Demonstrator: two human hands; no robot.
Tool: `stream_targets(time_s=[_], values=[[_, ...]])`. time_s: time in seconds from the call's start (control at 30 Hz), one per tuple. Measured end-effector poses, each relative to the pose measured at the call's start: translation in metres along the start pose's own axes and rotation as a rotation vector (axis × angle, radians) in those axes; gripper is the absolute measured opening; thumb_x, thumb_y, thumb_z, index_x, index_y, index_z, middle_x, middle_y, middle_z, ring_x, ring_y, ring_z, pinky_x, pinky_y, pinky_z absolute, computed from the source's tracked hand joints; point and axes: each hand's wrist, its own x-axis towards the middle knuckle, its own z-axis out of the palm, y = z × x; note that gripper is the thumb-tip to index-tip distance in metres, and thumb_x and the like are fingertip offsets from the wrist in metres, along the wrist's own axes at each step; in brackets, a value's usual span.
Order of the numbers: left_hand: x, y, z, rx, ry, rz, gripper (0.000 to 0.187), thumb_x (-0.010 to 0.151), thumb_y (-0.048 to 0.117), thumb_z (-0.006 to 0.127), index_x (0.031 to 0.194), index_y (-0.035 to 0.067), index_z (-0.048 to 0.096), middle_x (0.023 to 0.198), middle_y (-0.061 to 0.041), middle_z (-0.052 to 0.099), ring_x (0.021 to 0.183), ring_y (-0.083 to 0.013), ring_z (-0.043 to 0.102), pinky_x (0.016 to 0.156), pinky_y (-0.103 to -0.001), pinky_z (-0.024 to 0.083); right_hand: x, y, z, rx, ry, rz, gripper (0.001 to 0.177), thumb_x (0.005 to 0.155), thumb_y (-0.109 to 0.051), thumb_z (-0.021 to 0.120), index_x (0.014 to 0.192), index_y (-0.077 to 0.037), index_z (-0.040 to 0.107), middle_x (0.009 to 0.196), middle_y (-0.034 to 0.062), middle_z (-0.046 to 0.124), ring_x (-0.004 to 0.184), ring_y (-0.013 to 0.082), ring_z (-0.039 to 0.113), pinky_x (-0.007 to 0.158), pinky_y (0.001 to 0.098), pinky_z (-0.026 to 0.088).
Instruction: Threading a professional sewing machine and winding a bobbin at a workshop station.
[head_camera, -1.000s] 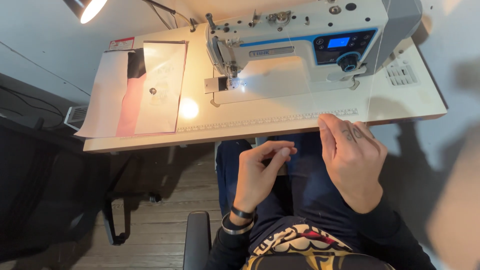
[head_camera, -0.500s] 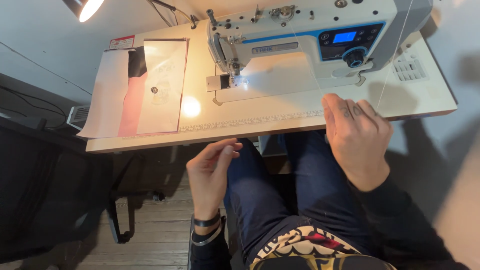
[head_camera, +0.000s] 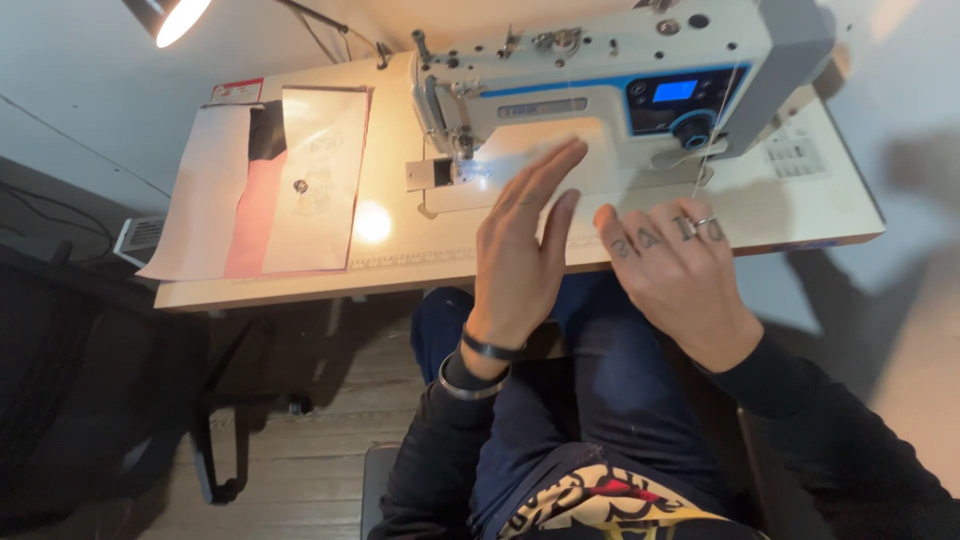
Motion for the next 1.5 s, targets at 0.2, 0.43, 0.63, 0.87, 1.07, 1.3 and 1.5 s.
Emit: stream_targets(time_s=[0.2, 0.43, 0.63, 0.87, 1.07, 1.3, 1.5], values=[[0.014, -0.040, 0.021, 0.583, -0.113, 0.491, 0.055, 0.092, 0.001, 0.062, 0.144, 0.017, 0.060, 0.154, -0.004, 0.057, 0.150, -0.0251, 0.043, 0.128, -0.052, 0.025, -0.002, 0.008, -0.003, -0.038, 0.057, -0.016, 0.033, 0.087, -0.011, 0.067, 0.118, -0.007, 0.074, 0.083, 0.0012, 0.055, 0.088, 0.0223, 0.059, 0.096, 0.0384, 0.049], [0.000, -0.053, 0.036, 0.524, -0.076, 0.461, 0.021, 0.096, 0.009, 0.065, 0.117, 0.009, 0.064, 0.121, -0.001, 0.065, 0.138, -0.0204, 0.055, 0.131, -0.054, 0.026, -0.006, 0.002, 0.005, 0.125, 0.174, 0.120, 0.019, 0.091, -0.006, 0.082, 0.109, -0.008, 0.078, 0.081, 0.0012, 0.055, 0.086, 0.0207, 0.059, 0.121, 0.0485, 0.041], [0.000, -0.033, 0.040, 0.495, -0.042, 0.472, 0.017, 0.098, 0.009, 0.066, 0.115, 0.009, 0.063, 0.117, -0.003, 0.066, 0.131, -0.0219, 0.060, 0.131, -0.053, 0.030, -0.013, 0.005, 0.002, 0.317, 0.342, 0.299, 0.018, 0.092, -0.008, 0.083, 0.108, -0.006, 0.076, 0.108, 0.0054, 0.071, 0.102, 0.0258, 0.065, 0.123, 0.0585, 0.032], [-0.012, -0.006, 0.050, 0.389, -0.024, 0.473, 0.019, 0.096, 0.007, 0.073, 0.112, 0.010, 0.062, 0.114, -0.004, 0.066, 0.118, -0.0219, 0.065, 0.131, -0.054, 0.034, -0.029, 0.015, 0.028, 1.411, 0.426, 0.955, 0.024, 0.103, -0.010, 0.062, 0.126, -0.001, 0.061, 0.128, 0.0089, 0.065, 0.106, 0.0107, 0.056, 0.102, 0.0309, 0.045], [-0.026, -0.003, 0.047, 0.317, -0.028, 0.453, 0.019, 0.096, 0.008, 0.073, 0.112, 0.010, 0.062, 0.117, -0.005, 0.067, 0.121, -0.0243, 0.065, 0.129, -0.054, 0.035, -0.028, 0.003, 0.029, 1.408, 0.187, 0.721, 0.024, 0.106, -0.001, 0.055, 0.129, 0.002, 0.060, 0.135, 0.0112, 0.066, 0.125, 0.0178, 0.064, 0.108, 0.0316, 0.053], [-0.026, 0.004, 0.028, 0.299, 0.009, 0.436, 0.021, 0.096, 0.005, 0.072, 0.114, 0.009, 0.063, 0.117, -0.004, 0.068, 0.120, -0.0228, 0.066, 0.129, -0.054, 0.037, -0.025, 0.007, 0.028, 1.337, 0.197, 0.711, 0.022, 0.105, -0.003, 0.063, 0.126, 0.003, 0.063, 0.132, 0.0130, 0.066, 0.122, 0.0186, 0.063, 0.106, 0.0316, 0.051], [-0.019, -0.001, 0.022, 0.271, -0.046, 0.422, 0.020, 0.094, 0.007, 0.074, 0.112, 0.011, 0.064, 0.113, -0.002, 0.068, 0.122, -0.0216, 0.066, 0.129, -0.053, 0.036, -0.031, 0.010, 0.042, 1.458, 0.160, 0.827, 0.020, 0.107, -0.007, 0.061, 0.125, 0.002, 0.064, 0.131, 0.0096, 0.067, 0.119, 0.0138, 0.062, 0.101, 0.0276, 0.051]])
